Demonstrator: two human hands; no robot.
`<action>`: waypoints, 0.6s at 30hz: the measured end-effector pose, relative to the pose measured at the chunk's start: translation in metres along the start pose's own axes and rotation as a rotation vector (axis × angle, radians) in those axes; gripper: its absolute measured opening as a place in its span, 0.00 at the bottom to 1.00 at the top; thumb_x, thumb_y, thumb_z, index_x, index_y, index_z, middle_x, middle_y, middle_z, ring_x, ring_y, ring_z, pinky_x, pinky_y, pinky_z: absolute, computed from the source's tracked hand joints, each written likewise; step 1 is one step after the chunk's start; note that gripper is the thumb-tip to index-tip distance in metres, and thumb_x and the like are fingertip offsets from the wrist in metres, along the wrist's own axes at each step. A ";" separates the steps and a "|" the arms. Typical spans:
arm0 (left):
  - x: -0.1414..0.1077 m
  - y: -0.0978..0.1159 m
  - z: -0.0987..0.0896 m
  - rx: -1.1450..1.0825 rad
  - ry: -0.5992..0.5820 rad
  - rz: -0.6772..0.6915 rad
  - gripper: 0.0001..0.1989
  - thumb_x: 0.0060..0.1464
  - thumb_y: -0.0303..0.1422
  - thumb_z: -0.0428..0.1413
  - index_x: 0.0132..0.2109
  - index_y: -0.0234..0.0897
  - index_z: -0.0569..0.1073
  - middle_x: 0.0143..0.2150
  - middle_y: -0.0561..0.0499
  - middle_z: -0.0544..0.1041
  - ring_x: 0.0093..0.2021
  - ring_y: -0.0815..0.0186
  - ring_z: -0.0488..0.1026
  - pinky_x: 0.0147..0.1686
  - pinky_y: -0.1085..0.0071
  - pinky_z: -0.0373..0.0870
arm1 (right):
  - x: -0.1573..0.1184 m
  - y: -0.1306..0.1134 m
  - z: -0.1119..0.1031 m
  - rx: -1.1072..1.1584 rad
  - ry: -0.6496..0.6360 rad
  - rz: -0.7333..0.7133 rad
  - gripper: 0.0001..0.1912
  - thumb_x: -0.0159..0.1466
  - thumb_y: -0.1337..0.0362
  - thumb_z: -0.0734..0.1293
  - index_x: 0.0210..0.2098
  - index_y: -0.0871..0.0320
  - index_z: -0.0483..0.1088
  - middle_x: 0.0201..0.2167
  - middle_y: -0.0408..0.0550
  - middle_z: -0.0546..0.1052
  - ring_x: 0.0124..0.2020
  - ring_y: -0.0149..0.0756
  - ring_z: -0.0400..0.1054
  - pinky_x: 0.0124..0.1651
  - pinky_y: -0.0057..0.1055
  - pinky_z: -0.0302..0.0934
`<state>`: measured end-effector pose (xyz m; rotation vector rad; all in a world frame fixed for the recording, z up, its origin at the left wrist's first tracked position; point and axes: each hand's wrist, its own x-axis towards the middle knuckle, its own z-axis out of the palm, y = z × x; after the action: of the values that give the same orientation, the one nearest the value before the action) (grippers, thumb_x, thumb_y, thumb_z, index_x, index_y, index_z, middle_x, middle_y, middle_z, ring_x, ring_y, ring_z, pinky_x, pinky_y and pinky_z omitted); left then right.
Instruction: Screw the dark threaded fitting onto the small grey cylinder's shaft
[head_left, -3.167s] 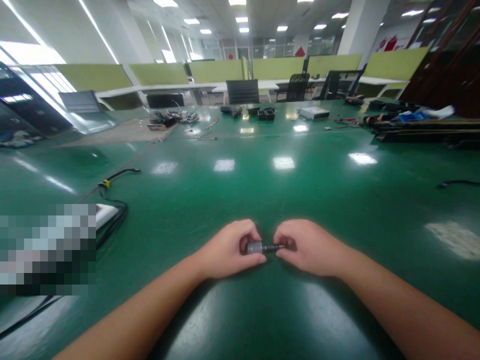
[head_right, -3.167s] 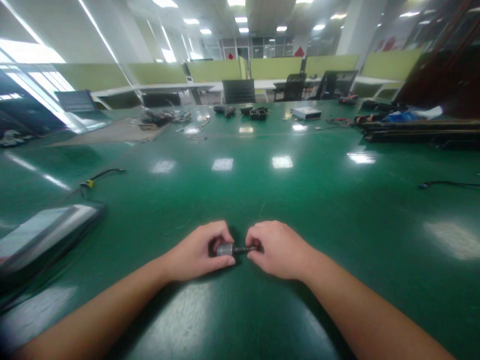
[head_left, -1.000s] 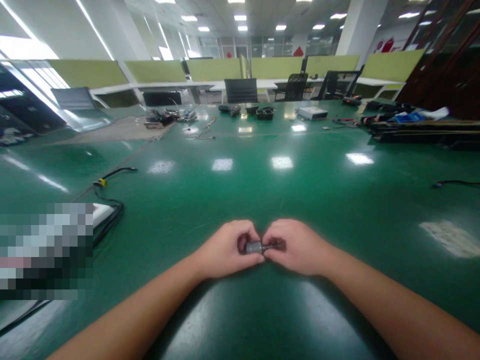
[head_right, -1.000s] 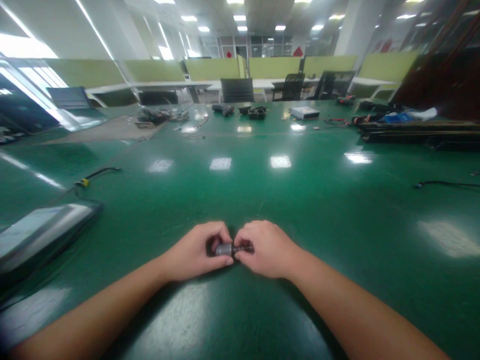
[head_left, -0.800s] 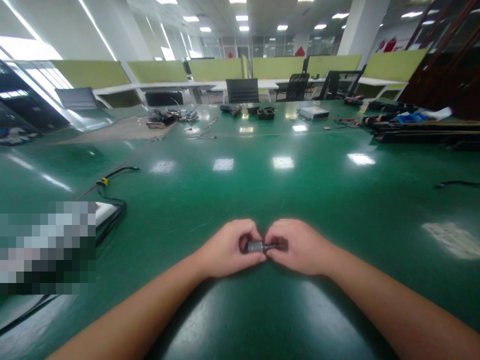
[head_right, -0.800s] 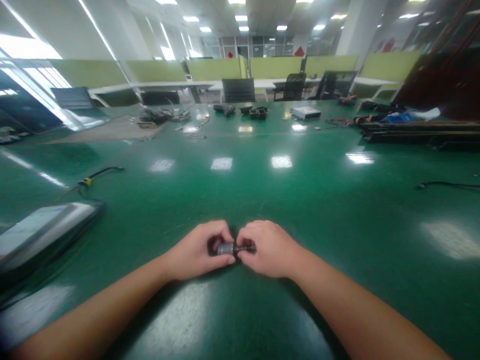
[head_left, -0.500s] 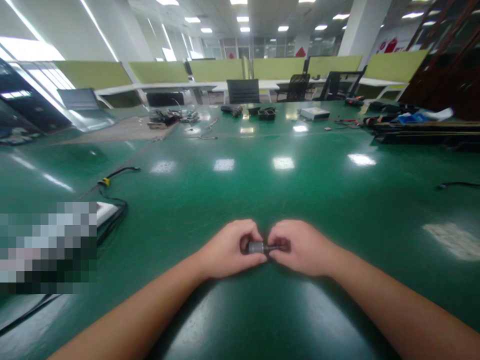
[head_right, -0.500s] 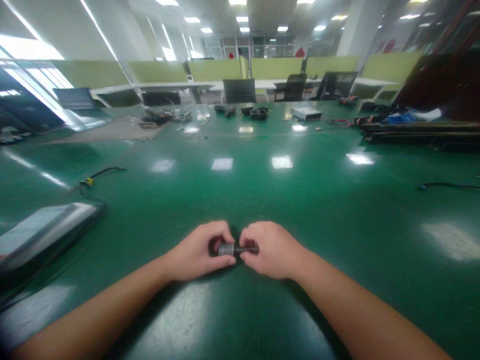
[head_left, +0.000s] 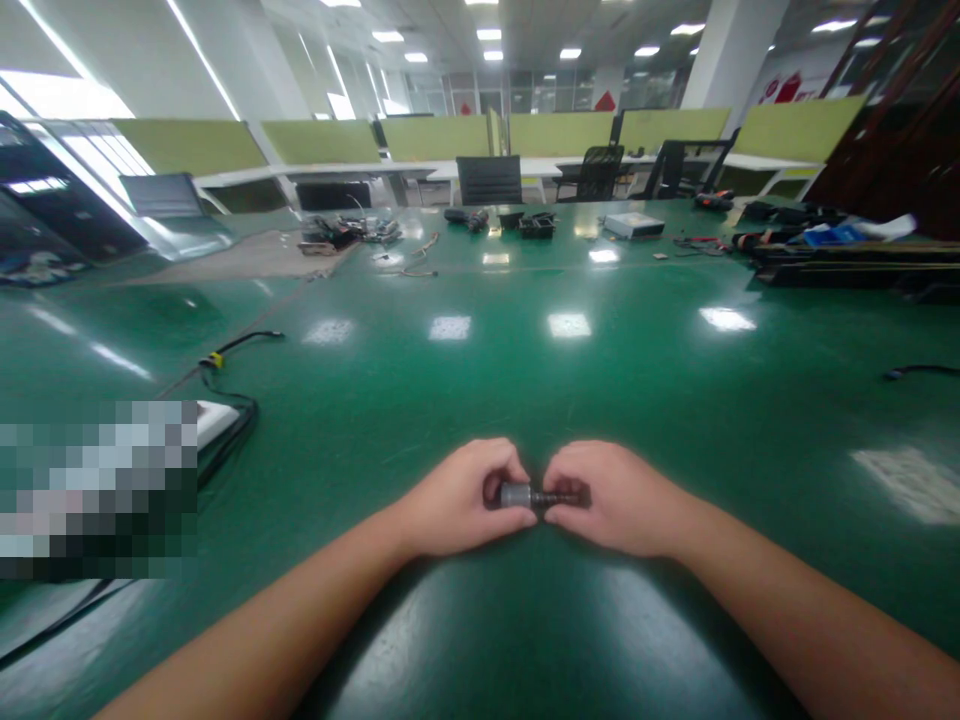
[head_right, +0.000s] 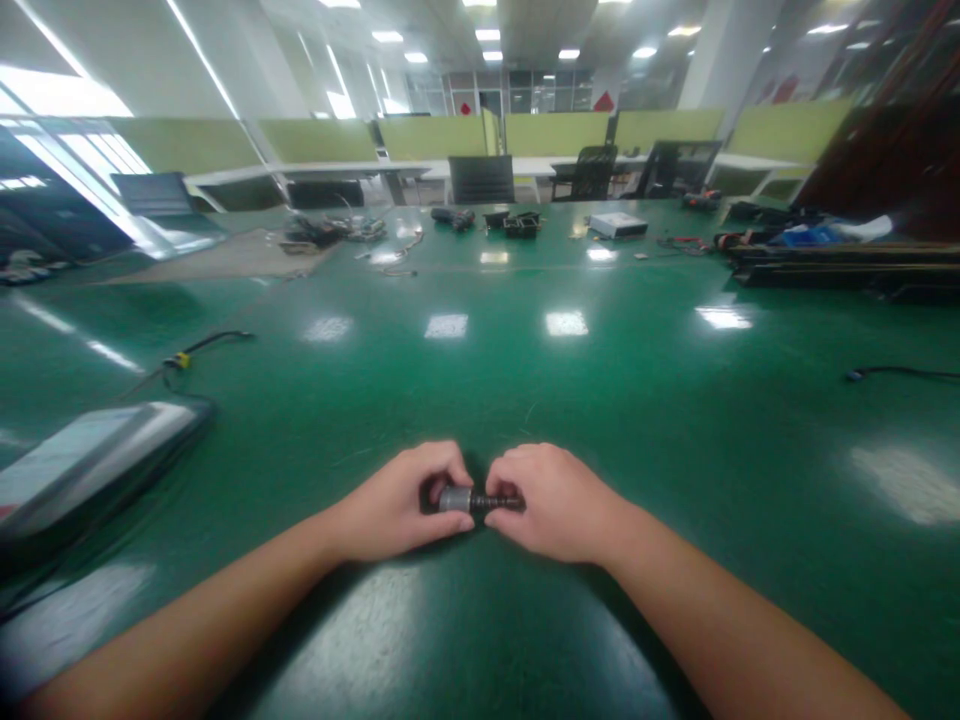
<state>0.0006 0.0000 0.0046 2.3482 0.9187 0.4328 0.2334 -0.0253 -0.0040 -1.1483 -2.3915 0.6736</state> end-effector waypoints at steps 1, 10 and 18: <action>0.000 0.000 0.000 0.000 0.000 -0.001 0.12 0.52 0.38 0.65 0.37 0.35 0.73 0.31 0.54 0.70 0.30 0.67 0.66 0.32 0.72 0.60 | 0.000 0.000 0.000 -0.006 0.001 0.000 0.04 0.59 0.66 0.73 0.34 0.56 0.74 0.29 0.40 0.74 0.32 0.31 0.65 0.35 0.28 0.54; -0.001 -0.001 0.001 0.003 -0.006 -0.009 0.13 0.53 0.39 0.65 0.37 0.35 0.73 0.31 0.54 0.70 0.30 0.68 0.66 0.32 0.72 0.60 | -0.001 0.004 -0.004 -0.025 -0.017 0.007 0.03 0.59 0.68 0.72 0.33 0.56 0.74 0.29 0.41 0.74 0.32 0.31 0.64 0.36 0.28 0.54; 0.000 -0.001 0.000 -0.006 -0.013 -0.023 0.13 0.53 0.39 0.65 0.37 0.35 0.73 0.30 0.54 0.70 0.29 0.68 0.66 0.31 0.73 0.60 | -0.005 0.004 -0.011 -0.020 -0.035 0.050 0.04 0.58 0.70 0.71 0.32 0.56 0.74 0.29 0.41 0.74 0.31 0.30 0.64 0.35 0.27 0.54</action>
<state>0.0001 0.0004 0.0036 2.3301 0.9362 0.4096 0.2447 -0.0243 0.0018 -1.2183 -2.4110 0.6929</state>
